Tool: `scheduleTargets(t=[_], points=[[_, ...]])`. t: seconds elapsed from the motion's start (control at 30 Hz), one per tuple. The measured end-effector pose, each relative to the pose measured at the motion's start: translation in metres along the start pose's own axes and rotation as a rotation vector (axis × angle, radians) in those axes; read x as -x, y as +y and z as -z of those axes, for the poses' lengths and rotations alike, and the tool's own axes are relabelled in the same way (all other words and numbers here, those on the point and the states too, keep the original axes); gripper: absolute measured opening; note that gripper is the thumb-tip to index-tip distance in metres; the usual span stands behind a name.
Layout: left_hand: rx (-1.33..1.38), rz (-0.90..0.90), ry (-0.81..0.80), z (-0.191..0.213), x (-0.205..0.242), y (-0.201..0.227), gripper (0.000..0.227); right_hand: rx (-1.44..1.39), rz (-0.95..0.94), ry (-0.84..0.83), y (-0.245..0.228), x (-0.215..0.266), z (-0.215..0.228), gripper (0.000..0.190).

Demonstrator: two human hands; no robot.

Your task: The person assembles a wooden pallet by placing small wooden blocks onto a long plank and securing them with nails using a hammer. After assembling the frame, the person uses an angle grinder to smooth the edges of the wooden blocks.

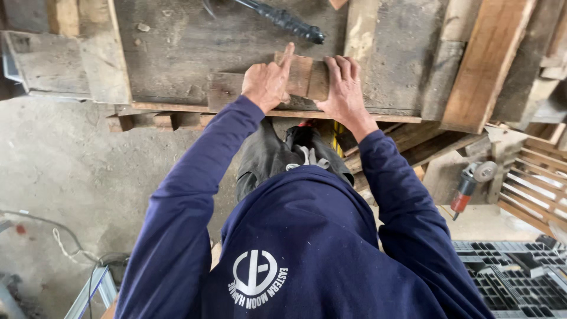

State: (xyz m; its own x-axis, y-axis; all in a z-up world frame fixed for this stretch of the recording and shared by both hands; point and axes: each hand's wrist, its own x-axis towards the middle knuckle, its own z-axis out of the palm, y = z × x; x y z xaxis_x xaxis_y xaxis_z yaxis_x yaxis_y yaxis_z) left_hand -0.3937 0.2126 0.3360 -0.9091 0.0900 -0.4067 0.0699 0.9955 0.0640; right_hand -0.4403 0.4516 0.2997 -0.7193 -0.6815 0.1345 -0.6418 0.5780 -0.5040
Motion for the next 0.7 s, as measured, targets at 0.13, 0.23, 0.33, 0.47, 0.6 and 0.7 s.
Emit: scheduleTargets(t=[0.13, 0.23, 0.33, 0.47, 0.6, 0.7], points=[[0.061, 0.056, 0.014, -0.009, -0.006, 0.014, 0.099, -0.131, -0.075, -0.019, 0.006, 0.02, 0.031, 0.102], [0.097, 0.153, -0.094, 0.002, -0.001, 0.018, 0.118, -0.151, -0.144, -0.008, 0.024, 0.048, 0.062, 0.105], [0.177, 0.219, -0.209, 0.001, -0.003, 0.016, 0.115, -0.033, -0.211, -0.027, 0.058, 0.088, 0.083, 0.105], [0.073, 0.09, 0.018, -0.004, 0.004, 0.015, 0.112, 0.063, -0.359, -0.139, 0.114, 0.117, 0.104, 0.101], [0.275, 0.104, -0.143, -0.004, 0.004, 0.066, 0.099, 0.182, -0.225, -0.195, 0.134, 0.132, 0.126, 0.093], [0.18, 0.035, -0.031, -0.015, 0.003, 0.112, 0.099, 0.215, -0.191, -0.228, 0.136, 0.131, 0.127, 0.093]])
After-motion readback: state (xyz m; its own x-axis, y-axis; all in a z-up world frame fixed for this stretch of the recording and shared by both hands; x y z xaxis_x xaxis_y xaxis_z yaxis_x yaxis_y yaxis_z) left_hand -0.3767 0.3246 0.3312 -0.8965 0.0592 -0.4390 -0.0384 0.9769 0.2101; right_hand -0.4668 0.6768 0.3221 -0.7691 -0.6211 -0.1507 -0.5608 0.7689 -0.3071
